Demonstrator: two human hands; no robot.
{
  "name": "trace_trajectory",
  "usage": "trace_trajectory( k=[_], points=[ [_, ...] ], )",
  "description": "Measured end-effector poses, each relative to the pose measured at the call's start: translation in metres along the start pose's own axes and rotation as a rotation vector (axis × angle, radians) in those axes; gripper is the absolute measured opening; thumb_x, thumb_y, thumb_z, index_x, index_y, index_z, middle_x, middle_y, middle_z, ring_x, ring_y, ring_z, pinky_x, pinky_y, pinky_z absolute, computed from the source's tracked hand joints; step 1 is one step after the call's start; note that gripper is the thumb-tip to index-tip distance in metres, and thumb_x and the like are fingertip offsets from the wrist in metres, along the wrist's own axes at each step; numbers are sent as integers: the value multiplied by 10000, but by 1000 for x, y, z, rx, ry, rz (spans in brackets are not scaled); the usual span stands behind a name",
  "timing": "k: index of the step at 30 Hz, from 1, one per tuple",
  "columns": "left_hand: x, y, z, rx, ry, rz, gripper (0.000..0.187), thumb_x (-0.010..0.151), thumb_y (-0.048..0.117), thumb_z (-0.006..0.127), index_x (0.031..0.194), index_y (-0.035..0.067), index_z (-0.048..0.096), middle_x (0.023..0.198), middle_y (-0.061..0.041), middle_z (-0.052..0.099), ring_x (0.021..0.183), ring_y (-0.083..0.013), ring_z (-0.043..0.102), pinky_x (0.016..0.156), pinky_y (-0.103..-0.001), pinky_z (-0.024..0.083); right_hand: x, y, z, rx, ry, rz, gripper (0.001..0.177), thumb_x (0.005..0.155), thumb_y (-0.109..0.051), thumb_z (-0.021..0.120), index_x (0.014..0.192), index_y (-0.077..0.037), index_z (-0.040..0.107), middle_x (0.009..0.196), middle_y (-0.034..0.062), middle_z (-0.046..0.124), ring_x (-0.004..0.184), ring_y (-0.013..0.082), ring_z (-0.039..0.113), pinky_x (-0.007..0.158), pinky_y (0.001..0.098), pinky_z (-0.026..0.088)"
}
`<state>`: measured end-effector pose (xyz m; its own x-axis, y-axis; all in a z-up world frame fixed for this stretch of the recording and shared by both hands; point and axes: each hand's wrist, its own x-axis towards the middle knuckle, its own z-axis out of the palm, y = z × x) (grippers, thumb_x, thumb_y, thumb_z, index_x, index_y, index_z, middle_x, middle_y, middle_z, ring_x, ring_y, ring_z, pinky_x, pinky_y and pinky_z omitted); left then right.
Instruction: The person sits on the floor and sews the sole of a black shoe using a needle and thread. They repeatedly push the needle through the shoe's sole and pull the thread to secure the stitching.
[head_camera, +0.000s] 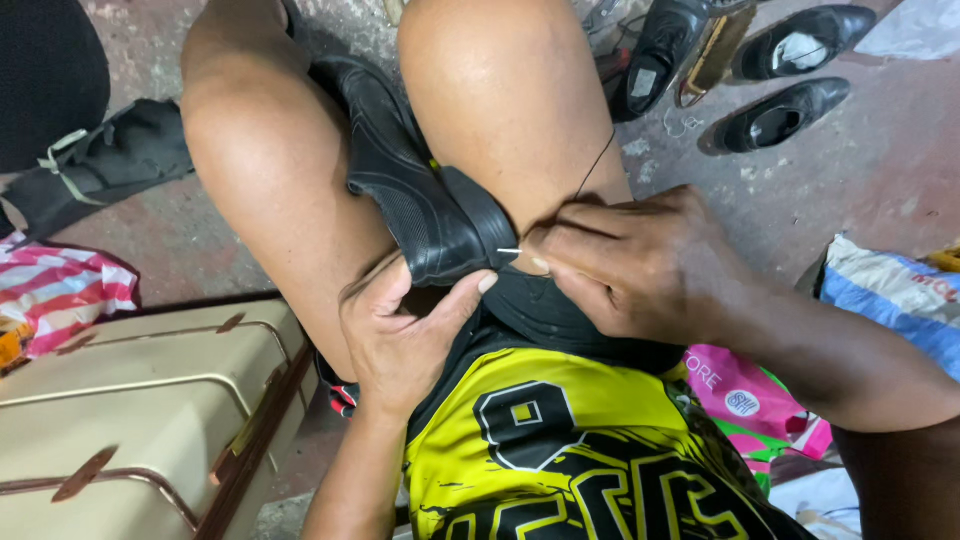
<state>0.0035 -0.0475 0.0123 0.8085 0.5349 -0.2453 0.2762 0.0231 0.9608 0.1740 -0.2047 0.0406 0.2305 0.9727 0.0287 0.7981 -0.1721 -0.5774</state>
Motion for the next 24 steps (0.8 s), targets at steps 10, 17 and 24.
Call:
trace_trajectory(
  k=[10, 17, 24],
  points=[
    [4, -5, -10, 23, -18, 51, 244, 870, -8, 834, 1095, -2, 742, 1018, -54, 777, 895, -83, 692, 860, -254, 569, 19, 8, 5, 15, -6, -86, 159, 884, -152, 774, 1016, -81, 723, 892, 35, 739, 654, 187, 694, 541, 333, 530],
    [6, -5, -13, 40, -11, 47, 256, 868, 3, 841, 1104, 6, 742, 1019, -60, 783, 887, -84, 695, 856, -255, 572, 30, 0, 2, 42, -55, -63, 83, 912, -119, 737, 955, -83, 676, 840, 38, 692, 678, 211, 699, 571, 365, 538],
    [7, -10, -13, 51, -11, 77, 265, 863, 10, 849, 1105, 7, 739, 1017, -65, 782, 889, -94, 711, 857, -260, 577, 36, -18, 1, -80, -157, 62, 74, 882, -129, 703, 866, -89, 642, 745, 39, 669, 516, 222, 626, 431, 389, 459]
  ],
)
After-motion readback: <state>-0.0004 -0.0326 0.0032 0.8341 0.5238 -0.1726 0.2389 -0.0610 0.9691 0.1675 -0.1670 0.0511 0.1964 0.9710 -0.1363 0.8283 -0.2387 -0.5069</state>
